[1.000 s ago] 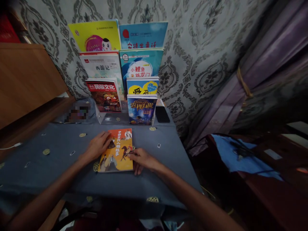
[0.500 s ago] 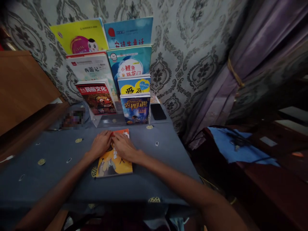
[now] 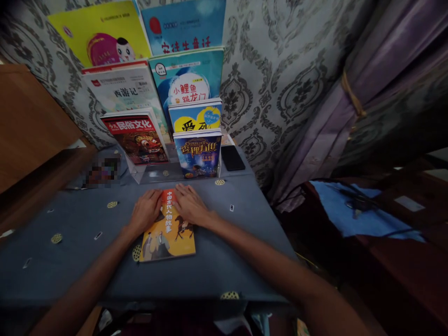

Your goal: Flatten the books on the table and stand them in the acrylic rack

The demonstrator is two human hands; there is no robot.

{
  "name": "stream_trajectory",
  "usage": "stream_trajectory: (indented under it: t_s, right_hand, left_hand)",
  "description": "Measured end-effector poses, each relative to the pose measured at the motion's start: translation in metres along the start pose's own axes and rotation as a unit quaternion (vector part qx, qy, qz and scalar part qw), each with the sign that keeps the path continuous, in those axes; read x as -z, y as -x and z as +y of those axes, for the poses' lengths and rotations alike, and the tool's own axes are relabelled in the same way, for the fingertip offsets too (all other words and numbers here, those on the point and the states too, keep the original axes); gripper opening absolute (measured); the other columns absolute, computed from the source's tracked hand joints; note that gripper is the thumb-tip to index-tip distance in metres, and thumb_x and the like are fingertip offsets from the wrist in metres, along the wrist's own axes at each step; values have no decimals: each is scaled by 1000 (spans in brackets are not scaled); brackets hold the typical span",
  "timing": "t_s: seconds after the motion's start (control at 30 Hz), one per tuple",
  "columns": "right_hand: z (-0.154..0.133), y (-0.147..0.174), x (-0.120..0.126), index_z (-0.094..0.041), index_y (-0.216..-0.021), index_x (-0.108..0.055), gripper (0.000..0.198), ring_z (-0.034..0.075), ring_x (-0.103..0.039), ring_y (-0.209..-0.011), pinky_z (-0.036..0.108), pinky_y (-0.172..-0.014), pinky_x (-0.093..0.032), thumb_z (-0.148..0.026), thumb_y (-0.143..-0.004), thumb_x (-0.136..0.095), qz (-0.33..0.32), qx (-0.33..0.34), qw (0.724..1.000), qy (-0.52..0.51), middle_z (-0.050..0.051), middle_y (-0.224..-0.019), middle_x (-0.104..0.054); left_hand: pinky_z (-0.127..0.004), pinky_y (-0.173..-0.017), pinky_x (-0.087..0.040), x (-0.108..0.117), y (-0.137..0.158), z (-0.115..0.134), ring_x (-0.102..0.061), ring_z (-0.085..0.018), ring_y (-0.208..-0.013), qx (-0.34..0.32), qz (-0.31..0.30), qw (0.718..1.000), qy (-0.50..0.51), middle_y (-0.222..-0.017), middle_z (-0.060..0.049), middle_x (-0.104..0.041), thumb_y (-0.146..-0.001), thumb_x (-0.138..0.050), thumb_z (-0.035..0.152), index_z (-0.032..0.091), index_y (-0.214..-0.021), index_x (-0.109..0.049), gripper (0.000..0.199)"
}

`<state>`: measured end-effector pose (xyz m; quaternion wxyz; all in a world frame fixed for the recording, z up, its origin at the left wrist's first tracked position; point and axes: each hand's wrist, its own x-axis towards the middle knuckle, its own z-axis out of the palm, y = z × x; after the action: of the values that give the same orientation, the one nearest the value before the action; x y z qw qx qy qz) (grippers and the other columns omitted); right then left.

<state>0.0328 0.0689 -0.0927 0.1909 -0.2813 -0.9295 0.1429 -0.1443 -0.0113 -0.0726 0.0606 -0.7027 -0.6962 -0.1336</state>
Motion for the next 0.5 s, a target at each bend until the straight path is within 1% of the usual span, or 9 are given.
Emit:
stream_trajectory:
  t_s: [0.1, 0.23, 0.33, 0.5]
  right_hand:
    - [15, 1, 0, -8, -142, -52, 47, 28, -40, -145, 49, -120, -31, -27, -100, -43, 15, -39, 999, -29, 20, -151, -48]
    - [28, 3, -3, -9, -141, -55, 47, 26, -45, -142, 47, -119, -34, -30, -101, -41, 27, -33, 996, -74, 19, -148, -52]
    - [28, 4, -4, -9, -140, -55, 47, 26, -47, -140, 46, -118, -37, -31, -101, -41, 45, -34, 995, -81, 18, -148, -53]
    - [21, 6, -2, -1, -140, -54, 49, 29, -49, -138, 46, -118, -36, -27, -100, -39, 45, -51, 996, -54, 22, -145, -55]
  left_hand:
    - [-41, -96, -49, -3, 1, -2, -60, -28, -113, 2, 14, 999, 37, -120, -14, -66, -100, -40, 20, 15, -122, -61, 31]
    - [-41, -100, -49, -9, 0, -7, -59, -27, -114, -10, 37, 997, 73, -121, -12, -66, -99, -40, 21, 18, -123, -61, 31]
    - [-41, -101, -49, -11, -3, -10, -60, -26, -113, -22, 38, 996, 82, -118, -12, -66, -99, -40, 19, 17, -122, -61, 31]
    - [-43, -101, -49, -8, -12, -11, -62, -27, -109, -51, 17, 996, 73, -116, -14, -67, -97, -42, 17, 14, -117, -63, 29]
